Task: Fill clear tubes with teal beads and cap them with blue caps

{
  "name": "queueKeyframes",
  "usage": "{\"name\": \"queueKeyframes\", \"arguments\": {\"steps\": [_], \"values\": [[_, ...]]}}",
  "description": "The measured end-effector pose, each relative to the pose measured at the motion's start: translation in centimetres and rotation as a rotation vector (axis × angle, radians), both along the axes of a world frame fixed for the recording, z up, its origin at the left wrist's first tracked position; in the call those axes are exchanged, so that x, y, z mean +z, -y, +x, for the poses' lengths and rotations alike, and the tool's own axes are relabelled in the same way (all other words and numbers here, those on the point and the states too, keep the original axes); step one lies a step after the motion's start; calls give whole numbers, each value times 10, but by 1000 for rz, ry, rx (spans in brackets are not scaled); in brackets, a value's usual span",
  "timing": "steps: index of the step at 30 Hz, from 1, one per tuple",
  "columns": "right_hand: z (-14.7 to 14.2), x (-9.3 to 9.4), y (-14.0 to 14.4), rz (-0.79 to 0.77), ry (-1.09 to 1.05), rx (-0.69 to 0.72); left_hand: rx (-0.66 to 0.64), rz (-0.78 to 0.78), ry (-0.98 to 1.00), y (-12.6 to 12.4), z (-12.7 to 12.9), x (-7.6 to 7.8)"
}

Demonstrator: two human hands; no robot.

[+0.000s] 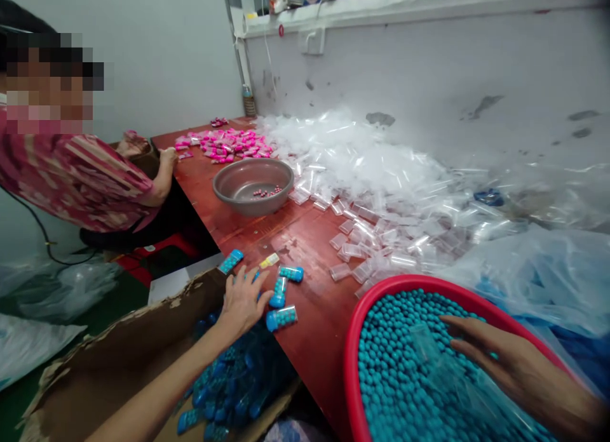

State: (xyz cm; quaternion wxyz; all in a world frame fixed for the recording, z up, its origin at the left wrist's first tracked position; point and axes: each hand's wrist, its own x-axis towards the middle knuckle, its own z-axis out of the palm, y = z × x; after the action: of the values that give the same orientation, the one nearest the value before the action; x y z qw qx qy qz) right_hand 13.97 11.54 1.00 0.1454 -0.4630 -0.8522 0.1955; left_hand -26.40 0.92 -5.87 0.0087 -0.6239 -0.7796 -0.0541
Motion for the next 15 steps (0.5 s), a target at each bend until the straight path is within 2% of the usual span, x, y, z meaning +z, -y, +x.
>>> {"name": "queueKeyframes", "arguments": {"steps": [4, 7, 10, 13, 15], "values": [[-18, 9, -1, -114, 49, 93, -232, 22, 23, -14, 28, -15], [-28, 11, -1, -125, 46, 111, -216, 7, 45, -41, 39, -28], [-32, 7, -3, -118, 46, 109, -217, -6, 77, -57, 38, -33], [-32, 9, -6, -119, 40, 114, -267, -20, 84, -47, 28, -33], [-33, 16, -11, -133, 22, 123, -230, -10, 83, -30, 14, -36]]}}
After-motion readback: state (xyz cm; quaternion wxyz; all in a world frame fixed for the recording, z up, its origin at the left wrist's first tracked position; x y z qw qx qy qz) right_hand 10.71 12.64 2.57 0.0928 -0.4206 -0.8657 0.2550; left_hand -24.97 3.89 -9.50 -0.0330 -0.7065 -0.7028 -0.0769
